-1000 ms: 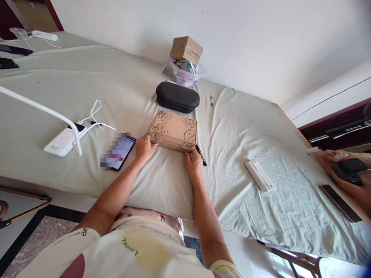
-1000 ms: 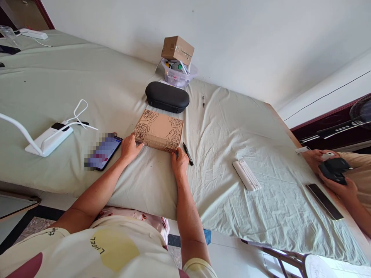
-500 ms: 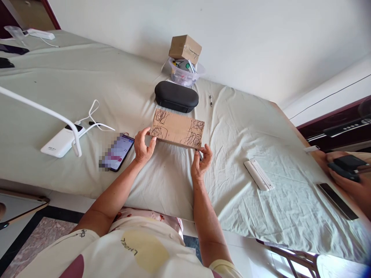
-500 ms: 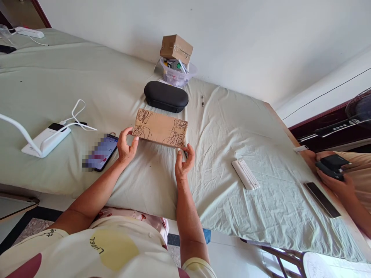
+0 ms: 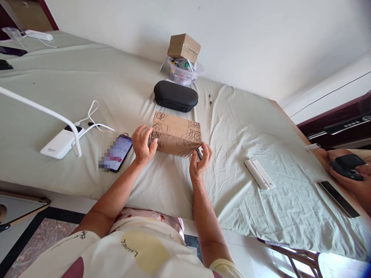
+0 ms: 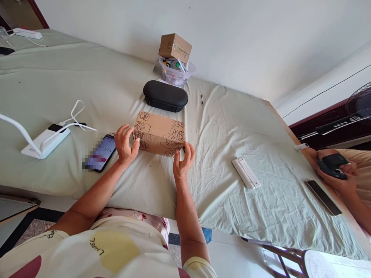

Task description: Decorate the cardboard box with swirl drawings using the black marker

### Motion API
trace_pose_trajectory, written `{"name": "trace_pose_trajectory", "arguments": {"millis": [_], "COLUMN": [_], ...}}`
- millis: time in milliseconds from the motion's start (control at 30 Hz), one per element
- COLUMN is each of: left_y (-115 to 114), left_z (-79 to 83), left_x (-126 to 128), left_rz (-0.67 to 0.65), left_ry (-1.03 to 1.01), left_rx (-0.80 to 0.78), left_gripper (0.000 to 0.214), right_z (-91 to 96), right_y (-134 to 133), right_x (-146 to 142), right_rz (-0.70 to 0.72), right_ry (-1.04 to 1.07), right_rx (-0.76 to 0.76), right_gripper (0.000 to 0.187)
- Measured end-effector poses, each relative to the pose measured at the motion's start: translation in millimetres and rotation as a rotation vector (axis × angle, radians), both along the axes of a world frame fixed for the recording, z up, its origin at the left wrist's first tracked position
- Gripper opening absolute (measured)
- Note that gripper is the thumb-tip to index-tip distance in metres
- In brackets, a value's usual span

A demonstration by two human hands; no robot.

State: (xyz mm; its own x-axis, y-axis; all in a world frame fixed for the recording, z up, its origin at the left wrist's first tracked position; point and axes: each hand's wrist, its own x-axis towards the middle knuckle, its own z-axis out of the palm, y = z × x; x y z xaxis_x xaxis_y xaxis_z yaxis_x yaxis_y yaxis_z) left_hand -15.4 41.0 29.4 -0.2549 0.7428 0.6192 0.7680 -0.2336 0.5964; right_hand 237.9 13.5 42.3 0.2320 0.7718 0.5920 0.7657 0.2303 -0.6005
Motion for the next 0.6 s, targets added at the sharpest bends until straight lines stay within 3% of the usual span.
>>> {"name": "trace_pose_trajectory", "arguments": {"millis": [100, 233, 467, 600], "left_y": [-4, -12, -20, -20], "left_z": [2.0, 5.0, 8.2, 9.4], "left_x": [9, 28, 64, 70], "left_rz": [-0.048, -0.207, -0.282, -0.296], "left_ry": [0.042, 0.041, 0.227, 0.243], "left_rx": [-0.094, -0.132, 0.029, 0.079], "left_gripper": [0.045, 0.038, 0.035, 0.035], "right_z": [1.7, 5.3, 5.4, 5.7], "right_y": [0, 0, 2, 2], "right_x": [-4, -17, -46, -51], "right_rz": [-0.051, -0.070, 0.030, 0.052], "right_ry": [-0.146, -0.233, -0.289, -0.288], "right_rx": [0.021, -0.081, -0.131, -0.126], "right_gripper": [0.049, 0.052, 0.049, 0.048]}}
